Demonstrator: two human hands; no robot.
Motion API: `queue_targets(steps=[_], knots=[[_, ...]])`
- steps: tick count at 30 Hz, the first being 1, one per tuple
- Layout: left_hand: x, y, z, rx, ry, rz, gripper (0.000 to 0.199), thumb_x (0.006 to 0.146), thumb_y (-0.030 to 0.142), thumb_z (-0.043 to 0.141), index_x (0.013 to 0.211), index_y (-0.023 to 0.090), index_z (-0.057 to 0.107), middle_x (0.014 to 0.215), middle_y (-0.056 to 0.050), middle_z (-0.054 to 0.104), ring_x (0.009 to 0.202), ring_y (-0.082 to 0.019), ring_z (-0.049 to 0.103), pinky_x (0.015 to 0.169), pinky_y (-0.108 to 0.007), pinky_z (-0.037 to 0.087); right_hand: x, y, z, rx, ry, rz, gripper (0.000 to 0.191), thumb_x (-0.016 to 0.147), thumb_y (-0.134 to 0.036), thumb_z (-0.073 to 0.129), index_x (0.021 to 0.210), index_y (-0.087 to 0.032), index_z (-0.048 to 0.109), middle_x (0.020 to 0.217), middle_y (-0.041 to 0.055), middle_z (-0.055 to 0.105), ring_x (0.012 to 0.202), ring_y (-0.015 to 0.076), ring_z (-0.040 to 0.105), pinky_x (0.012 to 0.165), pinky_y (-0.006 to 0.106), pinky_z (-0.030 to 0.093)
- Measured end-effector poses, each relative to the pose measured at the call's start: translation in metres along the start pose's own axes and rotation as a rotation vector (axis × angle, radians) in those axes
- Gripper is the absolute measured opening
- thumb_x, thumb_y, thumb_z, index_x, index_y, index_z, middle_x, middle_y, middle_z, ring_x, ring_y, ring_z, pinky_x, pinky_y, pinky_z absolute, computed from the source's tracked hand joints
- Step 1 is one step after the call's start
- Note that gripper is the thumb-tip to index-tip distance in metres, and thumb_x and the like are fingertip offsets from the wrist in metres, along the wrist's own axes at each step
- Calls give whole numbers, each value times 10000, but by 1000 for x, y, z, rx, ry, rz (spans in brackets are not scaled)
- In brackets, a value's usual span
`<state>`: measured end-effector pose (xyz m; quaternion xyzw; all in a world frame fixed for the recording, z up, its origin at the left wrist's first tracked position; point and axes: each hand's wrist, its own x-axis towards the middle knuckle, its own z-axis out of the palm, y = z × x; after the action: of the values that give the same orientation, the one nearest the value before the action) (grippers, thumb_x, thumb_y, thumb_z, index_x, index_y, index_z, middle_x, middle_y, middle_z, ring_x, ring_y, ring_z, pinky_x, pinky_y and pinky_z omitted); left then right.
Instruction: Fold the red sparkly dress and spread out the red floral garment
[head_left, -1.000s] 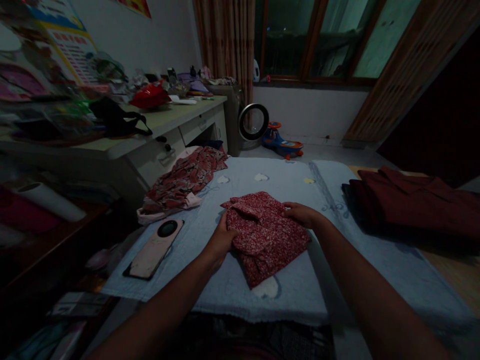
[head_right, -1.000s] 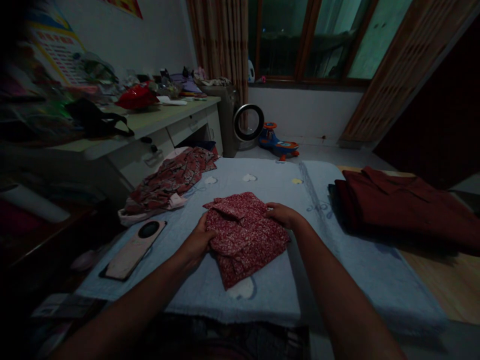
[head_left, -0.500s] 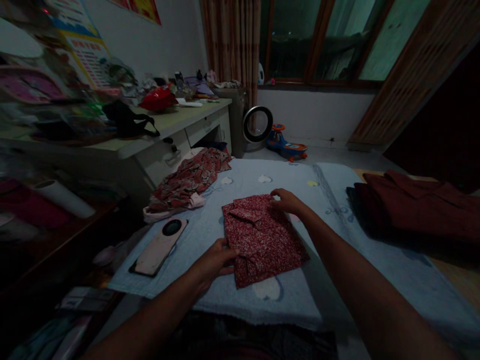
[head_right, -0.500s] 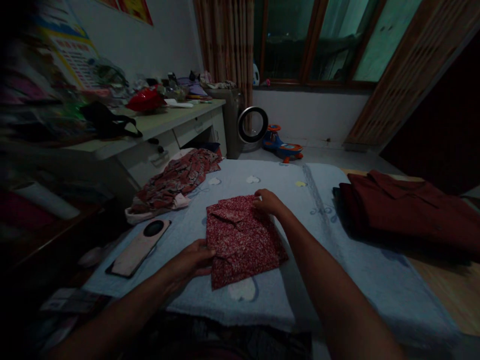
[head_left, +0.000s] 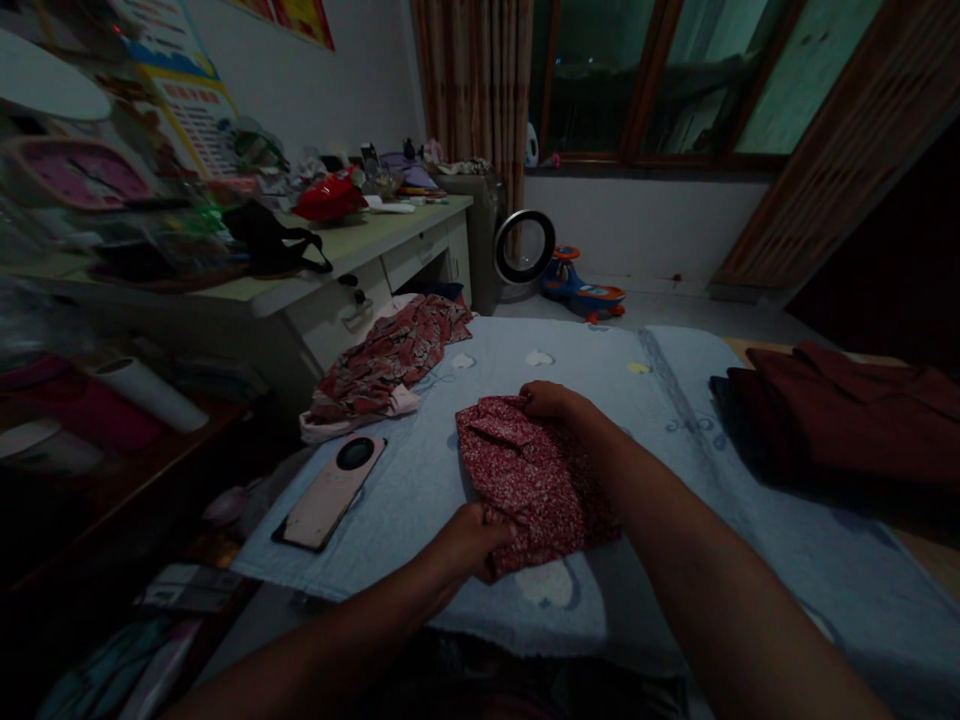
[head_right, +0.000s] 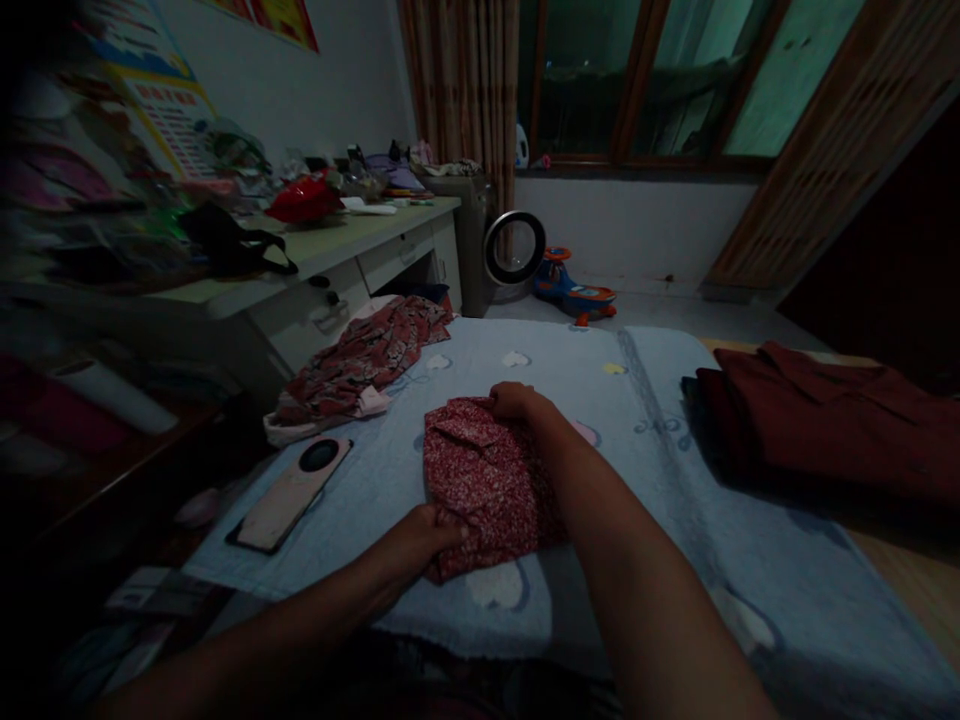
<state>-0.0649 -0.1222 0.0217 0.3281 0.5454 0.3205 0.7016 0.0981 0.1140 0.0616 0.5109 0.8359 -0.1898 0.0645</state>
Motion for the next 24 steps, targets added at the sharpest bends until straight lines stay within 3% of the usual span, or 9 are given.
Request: queue_targets(steps=[2, 7, 13, 18, 21, 24], knots=[[-2, 2, 3, -15, 23, 27, 272, 629, 289, 782, 842, 150, 685, 699, -49, 708, 536, -160, 608, 504, -247, 421, -1, 0, -1, 7, -6, -36, 359, 713, -202, 655, 1062, -186, 740, 1121, 102, 732, 986, 246, 663, 786, 270, 453], [-15, 12, 7, -121, -5, 112, 272, 649, 300, 744, 861, 136, 700, 833, -74, 749, 736, -207, 686, 727, -302, 506, -14, 5, -5, 63, 54, -78, 265, 772, -208, 599, 1000, -170, 730, 1025, 65, 739, 881, 187, 641, 703, 225, 408], [-18, 22, -1, -244, 101, 148, 290, 675, 274, 697, 933, 143, 687, 856, -69, 749, 756, -205, 688, 733, -313, 524, -41, 18, -19, 138, 161, -8, 234, 759, -167, 578, 948, -148, 714, 970, 63, 717, 819, 170, 596, 695, 229, 385], [2, 38, -19, -322, 221, 143, 224, 663, 238, 707, 863, 147, 659, 792, -54, 717, 682, -178, 661, 679, -334, 557, -70, 36, -25, 249, 234, 112, 229, 759, -147, 560, 951, -140, 685, 922, 46, 703, 767, 149, 594, 632, 209, 387], [22, 48, -29, -342, 277, 188, 184, 669, 217, 713, 829, 147, 657, 726, -30, 695, 615, -149, 639, 637, -298, 553, -84, 50, -16, 338, 255, 193, 226, 783, -176, 555, 978, -148, 668, 878, 31, 698, 727, 143, 604, 581, 201, 394], [40, 53, -36, -354, 331, 208, 221, 703, 212, 706, 915, 152, 685, 792, -47, 728, 639, -153, 663, 623, -276, 544, -92, 62, -1, 448, 242, 285, 249, 804, -202, 546, 1016, -155, 668, 867, 24, 707, 706, 145, 623, 559, 202, 416]])
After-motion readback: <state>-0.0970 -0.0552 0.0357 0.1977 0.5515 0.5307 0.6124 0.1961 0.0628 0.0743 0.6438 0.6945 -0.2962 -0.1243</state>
